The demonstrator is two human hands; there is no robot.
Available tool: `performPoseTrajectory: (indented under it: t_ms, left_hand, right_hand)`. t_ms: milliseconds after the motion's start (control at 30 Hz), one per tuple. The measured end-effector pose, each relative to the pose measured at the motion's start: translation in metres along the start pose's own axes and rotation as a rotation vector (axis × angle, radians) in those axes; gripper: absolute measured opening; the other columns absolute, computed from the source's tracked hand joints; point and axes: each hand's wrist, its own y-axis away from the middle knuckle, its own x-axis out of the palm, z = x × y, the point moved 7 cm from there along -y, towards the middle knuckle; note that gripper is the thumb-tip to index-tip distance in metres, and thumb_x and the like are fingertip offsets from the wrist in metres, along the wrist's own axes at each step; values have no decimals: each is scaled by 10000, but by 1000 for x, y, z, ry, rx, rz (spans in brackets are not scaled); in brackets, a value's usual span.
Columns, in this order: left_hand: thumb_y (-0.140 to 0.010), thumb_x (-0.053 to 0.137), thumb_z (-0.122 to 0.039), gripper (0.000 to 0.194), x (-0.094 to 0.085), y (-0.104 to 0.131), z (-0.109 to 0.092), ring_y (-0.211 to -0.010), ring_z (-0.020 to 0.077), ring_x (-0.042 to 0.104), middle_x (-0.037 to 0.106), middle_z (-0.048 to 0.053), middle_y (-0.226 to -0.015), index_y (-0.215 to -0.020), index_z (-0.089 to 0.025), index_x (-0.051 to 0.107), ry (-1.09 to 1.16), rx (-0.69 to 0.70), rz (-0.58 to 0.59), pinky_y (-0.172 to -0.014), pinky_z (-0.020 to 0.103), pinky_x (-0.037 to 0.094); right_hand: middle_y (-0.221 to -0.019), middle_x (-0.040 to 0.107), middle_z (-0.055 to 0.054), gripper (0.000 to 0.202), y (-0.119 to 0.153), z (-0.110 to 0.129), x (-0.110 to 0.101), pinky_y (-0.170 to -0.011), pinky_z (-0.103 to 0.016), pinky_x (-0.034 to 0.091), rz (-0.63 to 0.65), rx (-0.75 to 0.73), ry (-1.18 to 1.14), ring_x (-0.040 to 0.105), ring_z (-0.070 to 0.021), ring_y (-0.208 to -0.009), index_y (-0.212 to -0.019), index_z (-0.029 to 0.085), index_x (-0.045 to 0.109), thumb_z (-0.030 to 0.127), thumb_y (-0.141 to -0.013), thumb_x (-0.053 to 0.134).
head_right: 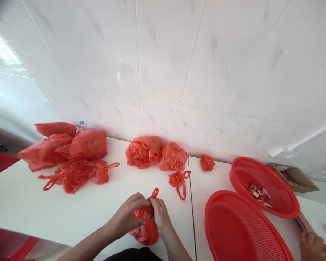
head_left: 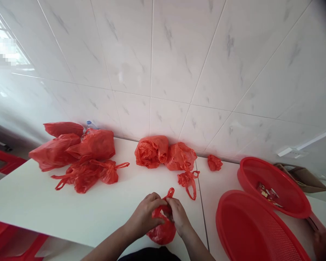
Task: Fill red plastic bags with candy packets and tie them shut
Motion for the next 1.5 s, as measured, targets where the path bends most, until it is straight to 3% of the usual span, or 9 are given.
performPoseTrajectory:
  t_ms: [167, 333, 433, 600, 800, 1033, 1233, 1367, 1500]
  left_hand:
    - [-726, 591, -109, 136, 18, -6, 30, -829, 175, 554, 574, 22, -823, -718, -221, 669, -48, -39, -10, -774, 299, 462]
    - [-751, 504, -136, 134, 9, -4, 57, -1040, 220, 557, 598, 68, -1080, -685, -209, 595, 138, -240, -253, -896, 357, 443]
    - [-786, 474, -188, 102, 19, -6, 65, -1103, 221, 531, 606, 63, -1151, -775, -212, 572, 258, -315, -156, -900, 348, 429]
    - [-790, 415, -217, 82, 35, -8, 74, -649, 134, 503, 507, -45, -655, -716, -203, 449, 291, -414, -30, -605, 249, 400]
    - [-765, 432, -223, 61, 39, -6, 73, -623, 121, 444, 447, -66, -632, -706, -207, 428, 226, -416, 6, -574, 235, 343]
    - [-735, 461, -158, 64, 36, 1, 70, -731, 161, 517, 555, -12, -744, -716, -204, 501, 134, -357, 11, -696, 288, 411]
    - [-747, 465, -64, 174, 19, 14, 67, -1009, 213, 526, 590, 72, -1048, -703, -204, 559, -90, -121, -8, -859, 336, 426]
    - [-758, 502, -86, 155, 19, 37, 90, -935, 198, 543, 619, 33, -944, -722, -213, 583, -225, -190, 94, -815, 325, 433]
    - [-729, 569, -125, 124, 21, 55, 109, -960, 200, 548, 620, 29, -981, -801, -220, 603, -195, -306, 110, -850, 331, 440]
  right_hand:
    - [-478, 422, 43, 293, -14, -15, 3, -397, -221, 134, 54, 39, 9, 288, -59, -390, -616, 170, 535, 366, -814, 445]
    - [-613, 586, 8, 372, -7, -2, -3, -513, -238, 327, 191, -79, 83, 424, -86, -469, -977, 160, 659, 454, -859, 464]
    - [-677, 608, -7, 417, 2, 6, -3, -632, -265, 381, 279, -120, 156, 450, -93, -539, -840, 151, 697, 475, -877, 437]
    - [-827, 640, -18, 251, 1, 0, -6, -680, -264, 416, 225, -125, 257, 540, -140, -712, -965, 187, 664, 303, -785, 534]
    - [-637, 590, 29, 185, -15, -12, -29, -584, -255, 377, -127, -163, 603, 518, -138, -585, -885, 239, 648, 270, -727, 556]
    - [-969, 700, -67, 356, -17, -26, -25, -760, -298, 477, 78, -74, 237, 638, -183, -843, -1045, 155, 651, 259, -743, 495]
    - [-917, 698, -94, 249, -31, -46, -76, -797, -337, 456, -228, -79, 581, 635, -220, -856, -850, 165, 672, 282, -767, 468]
    - [-888, 681, -129, 199, -35, -70, -120, -813, -390, 415, -413, -23, 732, 613, -270, -874, -766, 175, 638, 237, -735, 452]
    - [-874, 695, -79, 224, -37, -95, -142, -805, -322, 443, -367, 27, 751, 641, -231, -873, -870, 202, 637, 295, -725, 494]
